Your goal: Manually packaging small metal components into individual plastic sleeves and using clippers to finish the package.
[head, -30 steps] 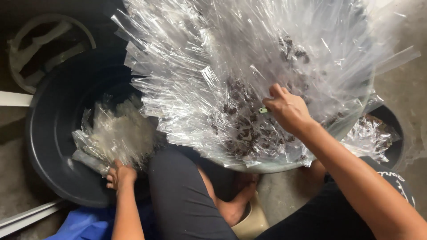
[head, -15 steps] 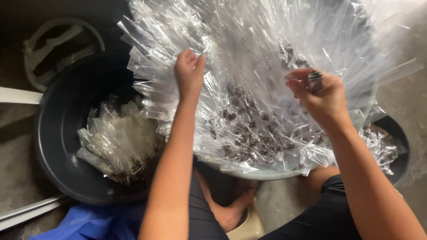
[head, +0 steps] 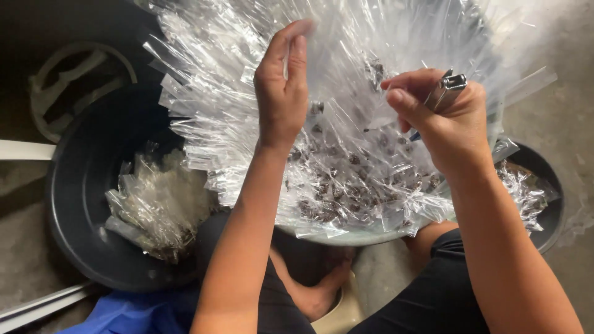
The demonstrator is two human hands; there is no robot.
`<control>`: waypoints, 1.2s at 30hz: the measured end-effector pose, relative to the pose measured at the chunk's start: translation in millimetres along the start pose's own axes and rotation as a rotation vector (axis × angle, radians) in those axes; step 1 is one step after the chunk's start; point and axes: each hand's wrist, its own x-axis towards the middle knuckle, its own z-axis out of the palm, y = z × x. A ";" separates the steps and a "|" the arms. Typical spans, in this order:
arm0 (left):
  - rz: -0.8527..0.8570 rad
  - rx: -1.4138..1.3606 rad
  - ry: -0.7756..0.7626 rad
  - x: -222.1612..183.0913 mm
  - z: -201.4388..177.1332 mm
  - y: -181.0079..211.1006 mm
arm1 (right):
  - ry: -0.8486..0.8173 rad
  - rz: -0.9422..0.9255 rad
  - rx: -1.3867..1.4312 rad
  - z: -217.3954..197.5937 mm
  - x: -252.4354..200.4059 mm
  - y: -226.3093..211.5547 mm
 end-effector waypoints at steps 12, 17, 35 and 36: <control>-0.163 -0.250 -0.049 -34.2 1.4 55.6 | -0.054 0.133 0.245 26.9 5.3 -24.5; -0.187 -0.351 -0.146 -38.8 4.4 60.0 | -0.029 0.198 0.394 19.9 8.7 -7.5; -0.277 -0.161 -0.308 -34.6 -7.1 59.9 | -0.130 0.115 0.188 7.9 14.1 -10.6; -0.256 -0.145 -0.351 -34.8 -5.8 58.0 | -0.093 0.103 0.182 9.0 14.3 -7.2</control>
